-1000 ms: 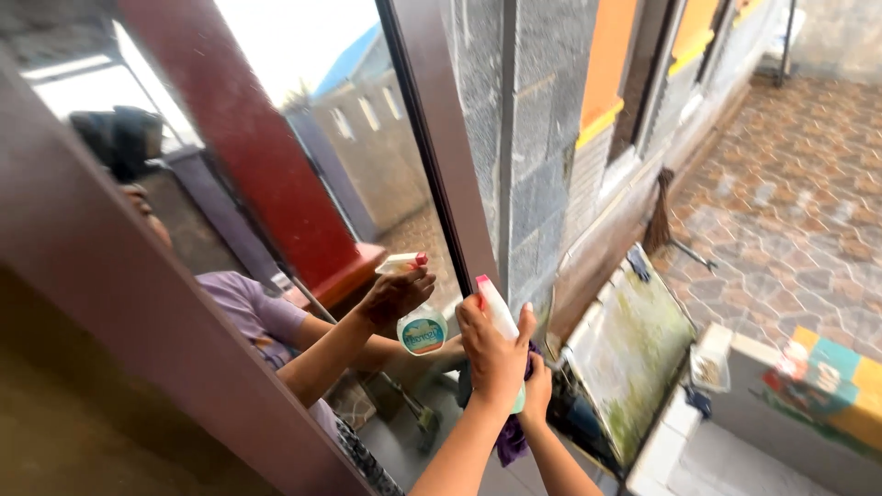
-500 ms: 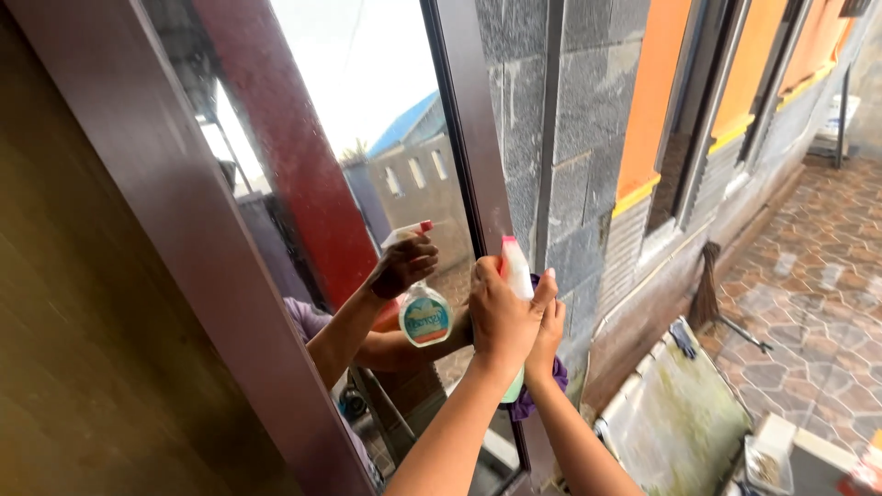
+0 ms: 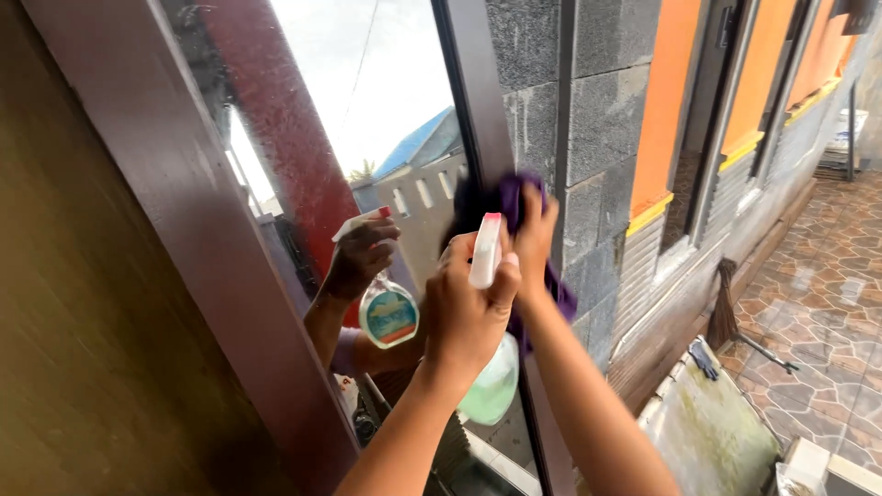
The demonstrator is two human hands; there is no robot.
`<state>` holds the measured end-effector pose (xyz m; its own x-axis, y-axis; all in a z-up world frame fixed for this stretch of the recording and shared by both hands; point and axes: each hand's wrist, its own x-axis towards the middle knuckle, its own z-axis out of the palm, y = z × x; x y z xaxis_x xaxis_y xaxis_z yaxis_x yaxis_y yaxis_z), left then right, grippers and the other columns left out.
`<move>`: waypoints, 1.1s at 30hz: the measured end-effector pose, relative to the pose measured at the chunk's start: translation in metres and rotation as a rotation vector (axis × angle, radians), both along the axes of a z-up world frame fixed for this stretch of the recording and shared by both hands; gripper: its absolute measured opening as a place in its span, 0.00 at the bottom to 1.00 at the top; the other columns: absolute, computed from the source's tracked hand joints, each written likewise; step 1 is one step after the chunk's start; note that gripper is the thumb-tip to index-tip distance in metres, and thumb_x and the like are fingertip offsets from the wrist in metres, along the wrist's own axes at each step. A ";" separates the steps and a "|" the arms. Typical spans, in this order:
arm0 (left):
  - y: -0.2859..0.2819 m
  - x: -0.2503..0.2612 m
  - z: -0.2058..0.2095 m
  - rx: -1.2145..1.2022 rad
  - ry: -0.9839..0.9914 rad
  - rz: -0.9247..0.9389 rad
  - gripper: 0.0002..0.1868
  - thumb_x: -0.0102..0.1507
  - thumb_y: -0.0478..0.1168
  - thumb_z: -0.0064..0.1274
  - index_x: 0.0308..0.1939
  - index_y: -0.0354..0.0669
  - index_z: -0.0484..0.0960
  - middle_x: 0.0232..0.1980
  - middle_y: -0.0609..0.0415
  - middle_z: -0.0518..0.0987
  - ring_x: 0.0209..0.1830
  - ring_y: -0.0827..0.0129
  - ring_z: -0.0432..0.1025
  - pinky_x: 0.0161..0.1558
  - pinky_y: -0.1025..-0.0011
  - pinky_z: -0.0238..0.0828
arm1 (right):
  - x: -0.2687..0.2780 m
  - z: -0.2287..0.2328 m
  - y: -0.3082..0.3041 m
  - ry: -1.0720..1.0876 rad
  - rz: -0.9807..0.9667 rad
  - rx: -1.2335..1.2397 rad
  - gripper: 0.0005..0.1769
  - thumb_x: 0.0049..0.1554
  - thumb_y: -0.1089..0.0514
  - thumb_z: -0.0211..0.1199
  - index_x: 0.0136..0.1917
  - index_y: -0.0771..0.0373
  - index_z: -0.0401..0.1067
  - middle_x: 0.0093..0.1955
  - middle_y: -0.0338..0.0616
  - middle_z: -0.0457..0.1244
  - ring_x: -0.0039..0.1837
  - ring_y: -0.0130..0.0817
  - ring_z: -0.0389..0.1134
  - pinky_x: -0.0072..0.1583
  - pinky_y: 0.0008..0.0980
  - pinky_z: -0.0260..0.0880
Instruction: Cleaning a glass window or mirror using a spray bottle and a cloth.
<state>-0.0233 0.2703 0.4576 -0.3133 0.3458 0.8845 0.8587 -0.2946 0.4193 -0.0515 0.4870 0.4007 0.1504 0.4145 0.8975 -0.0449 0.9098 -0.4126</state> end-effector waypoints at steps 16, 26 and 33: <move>-0.087 -0.024 -0.052 -0.107 -0.532 -0.355 0.18 0.68 0.41 0.44 0.53 0.33 0.84 0.31 0.55 0.79 0.27 0.77 0.73 0.30 0.74 0.70 | 0.023 -0.059 -0.037 0.020 -0.069 -0.015 0.25 0.61 0.62 0.61 0.70 0.62 0.64 0.64 0.64 0.60 0.66 0.65 0.63 0.66 0.48 0.65; -0.130 -0.028 -0.178 -0.025 -0.846 -0.441 0.27 0.65 0.44 0.42 0.62 0.30 0.76 0.51 0.46 0.83 0.32 0.73 0.72 0.34 0.69 0.75 | 0.069 -0.301 -0.062 -0.076 -0.148 -0.391 0.27 0.58 0.60 0.59 0.70 0.64 0.62 0.66 0.65 0.58 0.68 0.64 0.61 0.69 0.48 0.60; -0.152 -0.040 -0.242 -0.029 -0.806 -0.226 0.30 0.64 0.48 0.46 0.63 0.28 0.75 0.53 0.41 0.82 0.34 0.68 0.76 0.36 0.65 0.81 | 0.076 -0.440 -0.084 -0.088 -0.303 -0.842 0.30 0.61 0.54 0.60 0.72 0.65 0.59 0.63 0.67 0.56 0.64 0.63 0.60 0.66 0.51 0.60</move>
